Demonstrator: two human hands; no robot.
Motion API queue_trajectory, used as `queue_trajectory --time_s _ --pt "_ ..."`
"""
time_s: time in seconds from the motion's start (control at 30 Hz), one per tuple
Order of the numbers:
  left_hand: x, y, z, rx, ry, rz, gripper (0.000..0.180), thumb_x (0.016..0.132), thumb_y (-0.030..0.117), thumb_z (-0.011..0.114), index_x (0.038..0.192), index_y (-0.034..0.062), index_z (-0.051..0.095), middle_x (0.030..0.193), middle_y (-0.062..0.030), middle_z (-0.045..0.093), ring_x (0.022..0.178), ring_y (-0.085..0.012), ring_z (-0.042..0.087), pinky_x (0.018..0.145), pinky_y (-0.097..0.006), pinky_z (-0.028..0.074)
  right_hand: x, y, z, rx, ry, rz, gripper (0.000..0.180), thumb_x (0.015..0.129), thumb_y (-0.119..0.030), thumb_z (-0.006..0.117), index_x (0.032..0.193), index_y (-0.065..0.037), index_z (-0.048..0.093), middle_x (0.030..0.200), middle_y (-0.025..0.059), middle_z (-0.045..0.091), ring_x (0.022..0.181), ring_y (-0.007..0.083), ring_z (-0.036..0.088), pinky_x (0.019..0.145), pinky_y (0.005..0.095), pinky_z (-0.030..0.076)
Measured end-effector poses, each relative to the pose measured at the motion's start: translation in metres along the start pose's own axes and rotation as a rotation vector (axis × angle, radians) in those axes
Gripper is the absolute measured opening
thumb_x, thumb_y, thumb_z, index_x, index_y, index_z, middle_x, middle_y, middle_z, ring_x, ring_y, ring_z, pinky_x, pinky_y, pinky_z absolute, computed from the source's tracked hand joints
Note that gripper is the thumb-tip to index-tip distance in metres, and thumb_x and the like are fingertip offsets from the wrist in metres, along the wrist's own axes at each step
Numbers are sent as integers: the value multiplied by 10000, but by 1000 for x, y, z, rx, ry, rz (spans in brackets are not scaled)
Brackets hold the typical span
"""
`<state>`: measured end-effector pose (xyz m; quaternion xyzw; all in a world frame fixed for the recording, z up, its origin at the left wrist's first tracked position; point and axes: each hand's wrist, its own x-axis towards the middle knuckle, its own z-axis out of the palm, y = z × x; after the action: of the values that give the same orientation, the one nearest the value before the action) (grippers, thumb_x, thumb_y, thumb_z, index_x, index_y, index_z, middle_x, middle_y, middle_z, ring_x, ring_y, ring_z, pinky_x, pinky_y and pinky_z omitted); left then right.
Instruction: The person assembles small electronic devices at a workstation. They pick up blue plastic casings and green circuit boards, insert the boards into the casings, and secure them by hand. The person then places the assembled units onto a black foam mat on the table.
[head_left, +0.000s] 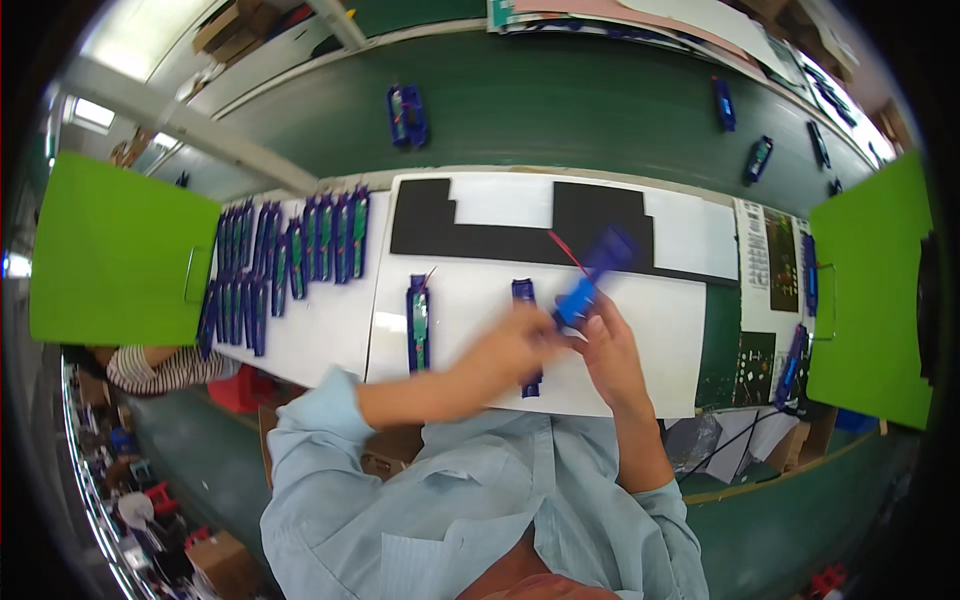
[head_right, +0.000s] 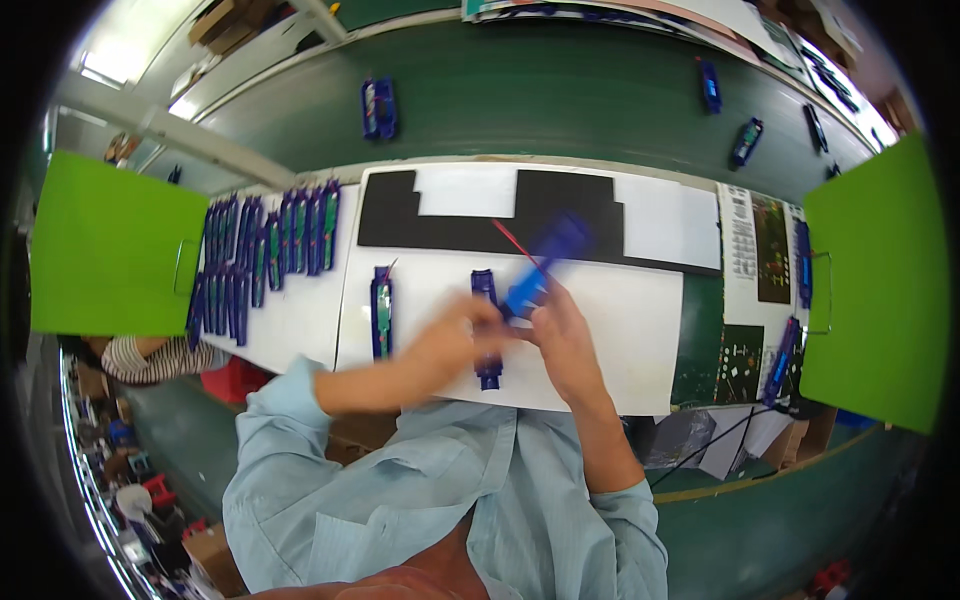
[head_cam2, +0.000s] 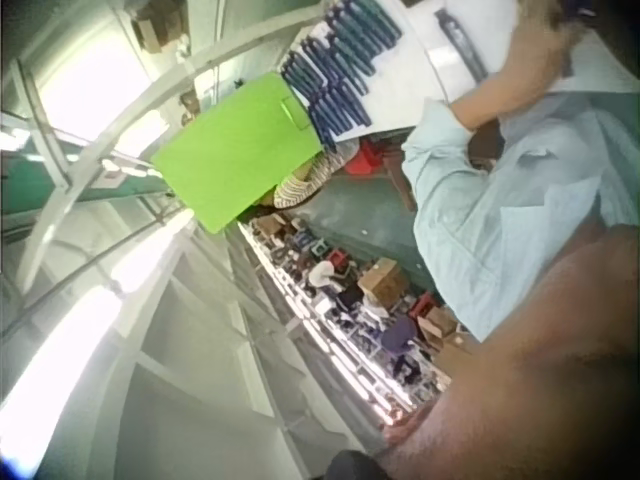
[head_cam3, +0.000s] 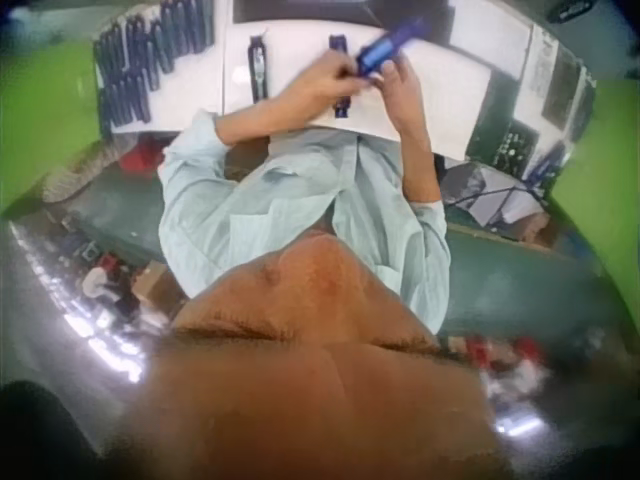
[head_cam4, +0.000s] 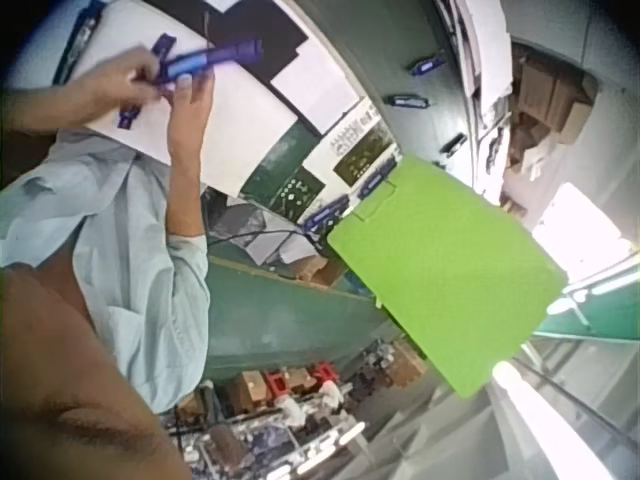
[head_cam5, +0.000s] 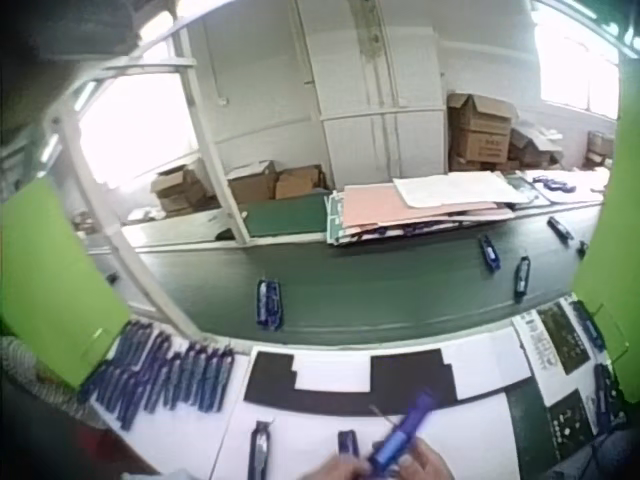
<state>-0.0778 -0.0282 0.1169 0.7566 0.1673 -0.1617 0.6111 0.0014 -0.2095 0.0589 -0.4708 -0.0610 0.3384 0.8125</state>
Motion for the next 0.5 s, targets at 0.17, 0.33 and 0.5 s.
queue_trajectory --time_s 0.17,0.33,0.5 --pt "-49 -38 45 461 77 768 455 928 119 779 1376 150 699 1399 -186 583 1264 -361 589 1040 -463 520 -44 -21 -72 -602 348 35 400 1016 -159 725 1366 16 642 887 21 674 780 85 647 711 258 537" --pt "-61 -103 -35 819 788 255 564 918 99 769 1466 109 632 1446 -241 486 1250 -401 528 1066 -475 456 -79 -42 -170 -1570 791 -281 512 1014 -203 739 1430 48 575 1198 243 668 1068 379 670 963 442 531" --pt "-42 -145 -14 456 731 237 607 948 72 715 1532 80 545 1366 -232 444 1128 -374 518 1014 -455 454 -38 -99 -147 -1602 832 -483 467 1039 -173 694 1441 28 570 1277 250 634 1171 413 638 1009 470 513"
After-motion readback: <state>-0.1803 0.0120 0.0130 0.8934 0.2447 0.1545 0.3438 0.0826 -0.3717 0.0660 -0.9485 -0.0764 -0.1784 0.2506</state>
